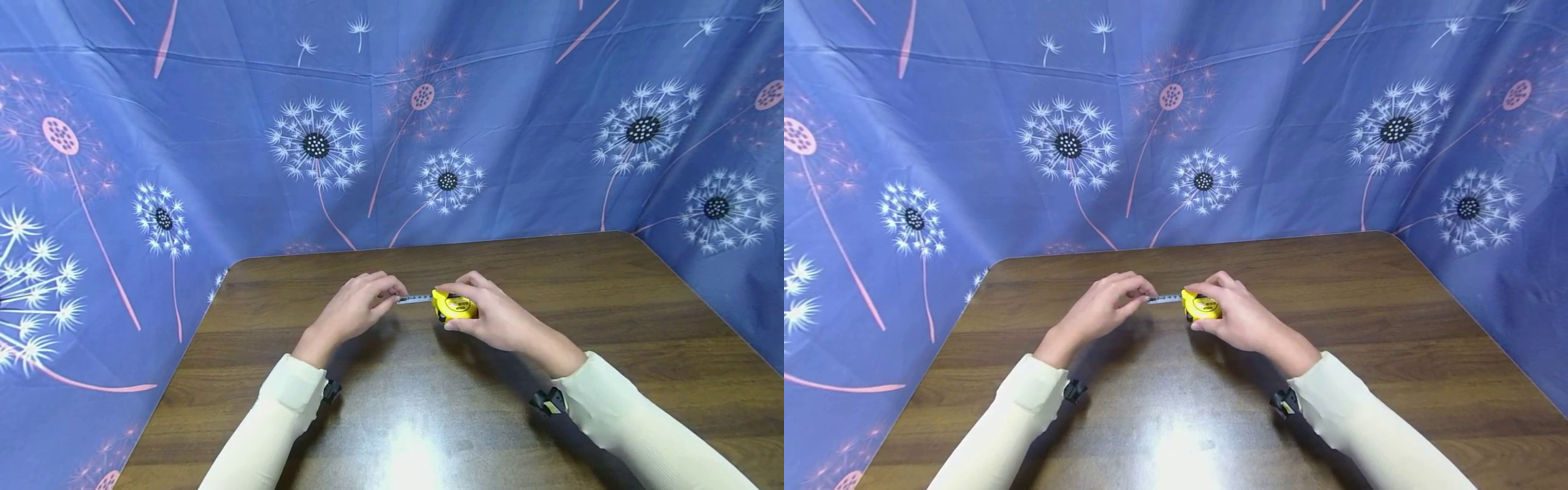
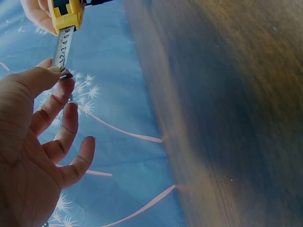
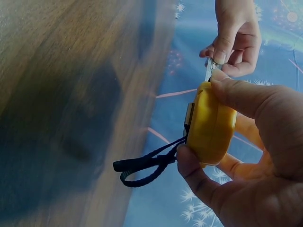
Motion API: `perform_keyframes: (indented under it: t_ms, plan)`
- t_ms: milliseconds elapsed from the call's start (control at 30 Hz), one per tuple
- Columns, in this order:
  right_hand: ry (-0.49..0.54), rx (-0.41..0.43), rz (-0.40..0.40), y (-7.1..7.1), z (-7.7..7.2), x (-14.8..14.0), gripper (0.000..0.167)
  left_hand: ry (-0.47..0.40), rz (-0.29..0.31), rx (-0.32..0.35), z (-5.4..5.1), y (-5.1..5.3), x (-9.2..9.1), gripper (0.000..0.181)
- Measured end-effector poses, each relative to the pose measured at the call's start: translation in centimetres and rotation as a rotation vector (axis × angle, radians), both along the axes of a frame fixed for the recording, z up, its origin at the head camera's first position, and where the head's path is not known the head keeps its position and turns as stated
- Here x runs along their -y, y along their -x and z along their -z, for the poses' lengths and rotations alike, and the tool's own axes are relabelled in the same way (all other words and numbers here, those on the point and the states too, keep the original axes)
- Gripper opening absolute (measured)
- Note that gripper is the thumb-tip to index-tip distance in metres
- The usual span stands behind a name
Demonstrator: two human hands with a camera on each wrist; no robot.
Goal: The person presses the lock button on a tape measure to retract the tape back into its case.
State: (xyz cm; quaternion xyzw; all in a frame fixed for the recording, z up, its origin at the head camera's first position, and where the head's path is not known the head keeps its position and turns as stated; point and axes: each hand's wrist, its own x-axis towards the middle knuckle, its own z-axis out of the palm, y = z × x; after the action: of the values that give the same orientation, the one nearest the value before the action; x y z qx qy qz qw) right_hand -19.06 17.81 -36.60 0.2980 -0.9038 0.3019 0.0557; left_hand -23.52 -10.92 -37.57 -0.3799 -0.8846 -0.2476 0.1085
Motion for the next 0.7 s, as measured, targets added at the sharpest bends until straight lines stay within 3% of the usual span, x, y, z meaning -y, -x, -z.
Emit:
perform_keyframes:
  t_ms: [700]
  plan:
    - [0.003, 0.007, 0.005, -0.06, 0.20, 0.91, 0.061, 0.002, 0.014, -0.032, 0.24, -0.02, -0.31, 0.013]
